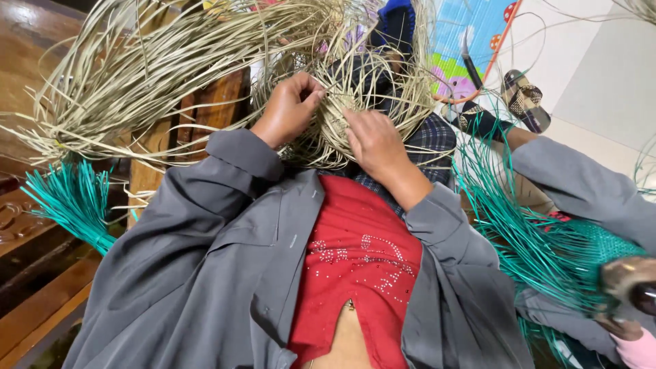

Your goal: Weave dried straw fibers together by hand to create a craft item

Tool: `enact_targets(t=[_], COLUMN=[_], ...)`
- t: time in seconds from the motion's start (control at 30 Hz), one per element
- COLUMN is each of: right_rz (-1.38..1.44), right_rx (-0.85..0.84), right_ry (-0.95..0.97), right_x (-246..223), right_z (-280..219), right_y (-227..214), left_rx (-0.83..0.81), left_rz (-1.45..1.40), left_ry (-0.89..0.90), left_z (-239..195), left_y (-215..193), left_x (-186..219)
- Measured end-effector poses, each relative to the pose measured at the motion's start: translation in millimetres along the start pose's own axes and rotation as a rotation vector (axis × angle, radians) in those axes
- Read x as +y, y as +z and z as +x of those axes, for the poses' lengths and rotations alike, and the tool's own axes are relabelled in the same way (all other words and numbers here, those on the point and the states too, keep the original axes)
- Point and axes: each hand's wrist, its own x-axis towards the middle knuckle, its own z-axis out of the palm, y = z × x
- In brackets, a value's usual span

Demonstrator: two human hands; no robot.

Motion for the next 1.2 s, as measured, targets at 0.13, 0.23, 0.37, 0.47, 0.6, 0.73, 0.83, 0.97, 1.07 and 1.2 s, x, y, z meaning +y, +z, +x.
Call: enact_targets(t=[0.13,0.23,0.37,0.47,0.6,0.73,0.83,0.97,1.07,1.2], right_rz=[0.017,0.073,0.131,0.122,0.111,0.096,0.061,0.035,0.034,0.091], right_rx=[-0.02,-0.066,-0.109,-0.107,-0.122,-0.117,-0.121,-0.127,-0.13,-0.133], right_ry=[-0.033,-0.007,0.0,-0.027,-0.034,-0.027,-0.031,-0.012,-0.004,0.01], right_x=[-3.1,-17.2,-23.6,-27.7,-33.5,-36.9,-38.0,-40.2,-43.0,-41.6], right_z=[-16.4,-16.4,-16.7,-17.9,-18.6,-21.5,-23.3,-24.0,-22.8,-16.9], right_y=[17.3,2.4,-9.9,-14.8,-22.2,-20.9,-19.1,-17.5,-20.5,-31.2], left_rx=[0.001,0.032,0.024,0.014,-0.047,-0.052,-0.02,0.013,0.037,0.039], left_rz=[0.002,-0.04,-0.063,-0.145,-0.171,-0.167,-0.093,-0.09,-0.102,-0.174], left_ry=[-0.045,-0.071,-0.153,-0.224,-0.287,-0.298,-0.336,-0.344,-0.338,-0.272], left_z=[-11.6,-15.6,-16.2,-13.6,-16.2,-16.7,-11.5,-12.6,-13.2,-16.0], left_y=[3.3,7.2,16.4,25.3,27.1,37.8,50.8,55.1,56.2,53.8], left_x=[-19.9,-34.3,-50.6,-71.6,-76.3,-84.4,-91.1,-81.1,-74.9,-74.7])
